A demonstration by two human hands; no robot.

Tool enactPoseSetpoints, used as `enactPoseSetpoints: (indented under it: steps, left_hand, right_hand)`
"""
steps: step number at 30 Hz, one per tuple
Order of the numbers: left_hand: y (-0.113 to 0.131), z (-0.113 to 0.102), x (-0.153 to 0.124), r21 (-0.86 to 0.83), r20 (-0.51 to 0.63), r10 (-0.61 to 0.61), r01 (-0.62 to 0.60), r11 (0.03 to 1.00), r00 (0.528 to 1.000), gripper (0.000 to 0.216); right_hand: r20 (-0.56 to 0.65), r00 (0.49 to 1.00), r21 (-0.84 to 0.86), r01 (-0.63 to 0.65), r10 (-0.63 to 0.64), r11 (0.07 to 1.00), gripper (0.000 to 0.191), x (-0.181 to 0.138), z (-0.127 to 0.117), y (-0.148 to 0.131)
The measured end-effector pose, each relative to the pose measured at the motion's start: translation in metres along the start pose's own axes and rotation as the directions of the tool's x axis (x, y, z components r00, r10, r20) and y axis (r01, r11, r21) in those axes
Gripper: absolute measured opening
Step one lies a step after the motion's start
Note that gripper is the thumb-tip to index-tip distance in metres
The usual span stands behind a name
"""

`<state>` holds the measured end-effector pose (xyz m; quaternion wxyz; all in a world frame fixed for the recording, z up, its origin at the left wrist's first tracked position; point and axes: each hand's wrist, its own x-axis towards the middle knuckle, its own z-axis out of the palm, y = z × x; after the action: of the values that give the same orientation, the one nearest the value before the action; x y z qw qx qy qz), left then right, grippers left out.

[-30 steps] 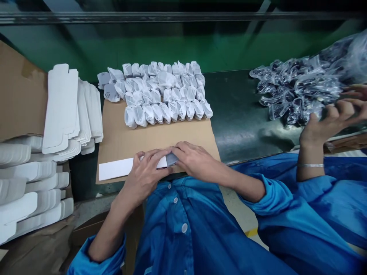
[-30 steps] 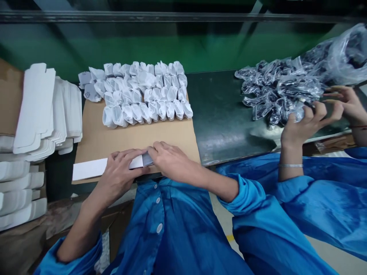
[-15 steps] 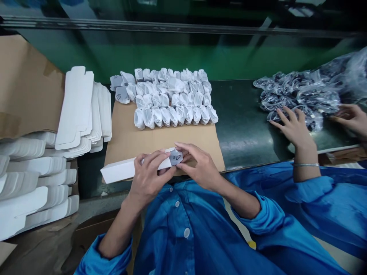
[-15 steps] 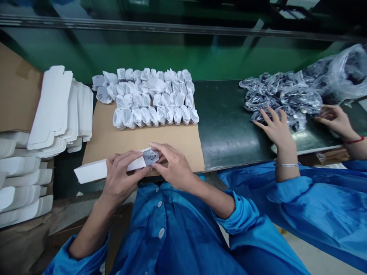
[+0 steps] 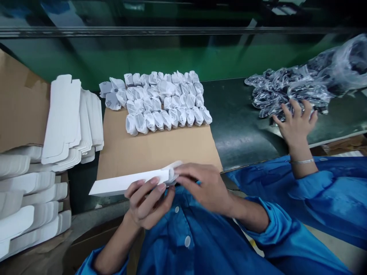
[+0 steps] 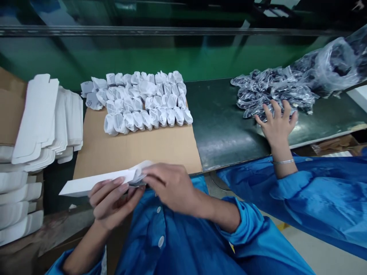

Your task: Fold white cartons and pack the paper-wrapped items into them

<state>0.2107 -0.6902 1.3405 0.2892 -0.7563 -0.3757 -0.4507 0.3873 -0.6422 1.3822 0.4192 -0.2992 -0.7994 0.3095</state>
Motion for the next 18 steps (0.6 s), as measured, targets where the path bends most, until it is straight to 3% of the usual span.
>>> enactPoseSetpoints:
  steps: [2, 10, 13, 15, 18]
  left_hand:
    - [-0.003, 0.002, 0.001, 0.023, 0.017, 0.006, -0.006, 1.000, 1.000, 0.029]
    - [-0.007, 0.006, -0.011, -0.021, 0.057, 0.000, 0.001, 1.000, 0.998, 0.036]
    - [-0.008, 0.008, -0.016, -0.076, 0.079, -0.057, 0.064, 0.995, 0.995, 0.043]
    - [-0.008, 0.010, -0.016, -0.135, 0.087, -0.164, 0.175, 0.975, 0.983, 0.054]
    - [-0.007, 0.018, -0.008, -0.136, 0.081, -0.296, 0.305, 0.943, 0.952, 0.058]
  right_hand:
    - [0.042, 0.997, 0.031, -0.068, 0.066, 0.997, 0.012, 0.004, -0.001, 0.005]
    - [0.185, 0.979, 0.058, -0.092, 0.079, 0.994, 0.016, 0.019, 0.001, 0.016]
    - [0.236, 0.960, 0.029, -0.161, 0.150, 0.986, 0.016, 0.025, 0.008, 0.015]
    - [0.348, 0.919, 0.112, -0.235, 0.183, 0.966, 0.022, 0.029, 0.009, 0.015]
    - [0.504, 0.822, 0.264, -0.440, 0.266, 0.858, 0.030, 0.033, 0.004, 0.021]
